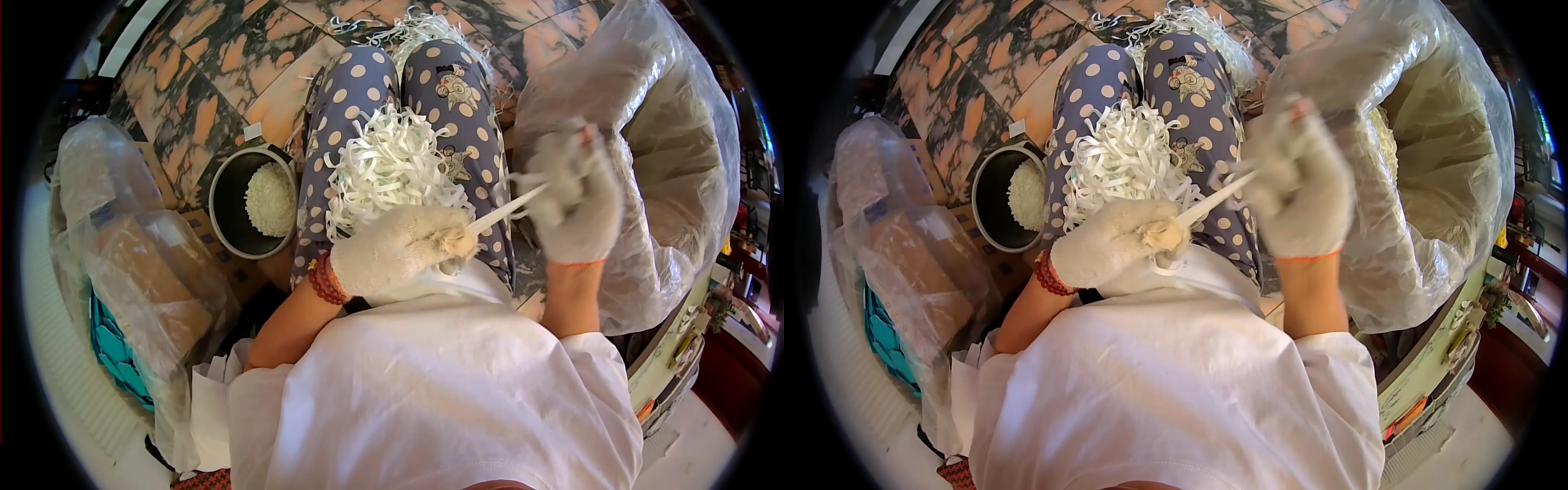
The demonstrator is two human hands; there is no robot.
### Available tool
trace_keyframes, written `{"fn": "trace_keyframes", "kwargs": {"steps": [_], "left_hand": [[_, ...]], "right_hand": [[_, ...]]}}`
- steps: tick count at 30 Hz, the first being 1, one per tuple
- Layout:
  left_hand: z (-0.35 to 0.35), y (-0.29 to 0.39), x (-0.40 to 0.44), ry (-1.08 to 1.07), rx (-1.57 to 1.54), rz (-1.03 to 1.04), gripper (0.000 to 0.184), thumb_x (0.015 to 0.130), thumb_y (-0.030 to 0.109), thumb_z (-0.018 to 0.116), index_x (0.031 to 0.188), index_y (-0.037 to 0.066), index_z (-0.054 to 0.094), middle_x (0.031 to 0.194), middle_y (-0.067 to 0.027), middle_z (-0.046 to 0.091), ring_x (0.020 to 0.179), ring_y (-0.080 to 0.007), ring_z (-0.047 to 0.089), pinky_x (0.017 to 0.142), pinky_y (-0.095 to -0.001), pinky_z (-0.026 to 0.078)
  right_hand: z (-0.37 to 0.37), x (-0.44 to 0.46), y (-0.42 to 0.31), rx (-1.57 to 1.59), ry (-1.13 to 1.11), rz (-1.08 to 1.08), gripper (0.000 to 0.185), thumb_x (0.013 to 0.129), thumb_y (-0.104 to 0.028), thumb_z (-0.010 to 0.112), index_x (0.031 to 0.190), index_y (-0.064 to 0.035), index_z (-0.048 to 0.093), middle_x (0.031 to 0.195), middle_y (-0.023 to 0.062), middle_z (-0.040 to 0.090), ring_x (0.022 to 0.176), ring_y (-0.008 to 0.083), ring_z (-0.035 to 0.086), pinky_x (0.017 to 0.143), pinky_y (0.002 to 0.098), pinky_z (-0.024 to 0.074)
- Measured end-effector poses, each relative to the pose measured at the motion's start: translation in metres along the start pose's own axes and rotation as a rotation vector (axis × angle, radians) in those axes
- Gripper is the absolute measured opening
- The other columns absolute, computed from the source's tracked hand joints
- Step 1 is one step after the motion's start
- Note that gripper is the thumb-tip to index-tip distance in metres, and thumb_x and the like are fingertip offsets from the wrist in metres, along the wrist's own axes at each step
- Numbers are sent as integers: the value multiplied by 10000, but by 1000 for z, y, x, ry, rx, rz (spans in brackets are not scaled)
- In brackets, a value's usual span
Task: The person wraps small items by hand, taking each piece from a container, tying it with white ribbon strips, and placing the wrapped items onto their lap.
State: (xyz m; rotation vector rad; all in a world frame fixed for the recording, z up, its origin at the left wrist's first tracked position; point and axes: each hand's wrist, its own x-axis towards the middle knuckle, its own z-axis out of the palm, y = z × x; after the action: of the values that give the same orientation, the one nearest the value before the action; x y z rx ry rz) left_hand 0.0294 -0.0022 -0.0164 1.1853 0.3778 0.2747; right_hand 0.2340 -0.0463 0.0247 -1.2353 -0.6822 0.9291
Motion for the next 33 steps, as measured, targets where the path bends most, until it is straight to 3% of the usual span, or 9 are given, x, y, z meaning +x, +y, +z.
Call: {"fn": "trace_keyframes", "kwargs": {"steps": [3,9,13,17,18,22,28,30,33], "left_hand": [[5,3,-10,-43,-60,-49,194,980,-2,490,802,56,439,789,-35,528,737,-134,494,718,-281,444],[5,-9,-24,-103,-43,-39,223,1006,45,499,797,58,423,725,-19,480,681,-124,458,687,-264,435],[5,-26,-40,-173,-279,-27,235,988,25,513,778,52,411,727,-21,484,676,-123,451,656,-274,418],[-12,-24,-55,-75,346,-37,183,1008,63,515,828,47,485,734,-27,505,679,-139,459,661,-283,420],[-12,-24,-53,-89,255,-77,177,1018,81,510,844,46,504,740,-24,516,685,-136,465,666,-283,423],[-15,-26,-43,-126,19,-196,193,1051,142,485,907,38,561,773,-10,561,717,-127,491,691,-280,439],[-12,-30,-44,163,-256,-128,208,1044,137,472,925,9,585,809,-20,579,764,-107,538,730,-264,460],[-23,-33,-42,97,-284,-81,260,1053,180,437,905,12,570,827,-35,566,779,-111,532,751,-258,449],[-28,-47,-41,117,-471,-42,330,1069,281,398,879,39,519,779,-21,490,651,-95,455,645,-229,402]], "right_hand": [[-64,40,-17,807,-472,198,130,969,-177,557,922,-56,559,701,-50,460,614,60,471,450,193,391],[-96,67,-34,-539,252,-409,129,950,-83,596,1051,-4,604,862,21,613,735,102,587,608,226,496],[-196,119,-56,-597,176,-390,162,939,-49,616,1088,14,614,929,34,631,801,127,588,771,265,515],[-266,147,-104,-606,52,-344,64,986,-68,573,1006,-13,599,898,4,594,787,115,515,840,260,488],[-293,156,-119,-111,-257,-168,86,1002,-100,559,953,-33,584,876,-3,582,778,118,503,840,253,481],[-224,124,-145,48,500,-358,224,981,-224,616,1067,-18,595,951,31,646,979,142,577,982,270,480],[-298,122,-210,-1013,872,-940,264,984,-304,620,1052,-50,594,911,30,569,772,152,552,686,291,444],[-191,120,-217,2,828,-870,337,1065,-270,495,776,-97,492,651,-55,329,522,73,342,471,235,275],[-277,135,-197,-1174,414,-362,239,960,-262,650,1108,-74,641,982,79,635,850,174,611,755,308,479]]}}
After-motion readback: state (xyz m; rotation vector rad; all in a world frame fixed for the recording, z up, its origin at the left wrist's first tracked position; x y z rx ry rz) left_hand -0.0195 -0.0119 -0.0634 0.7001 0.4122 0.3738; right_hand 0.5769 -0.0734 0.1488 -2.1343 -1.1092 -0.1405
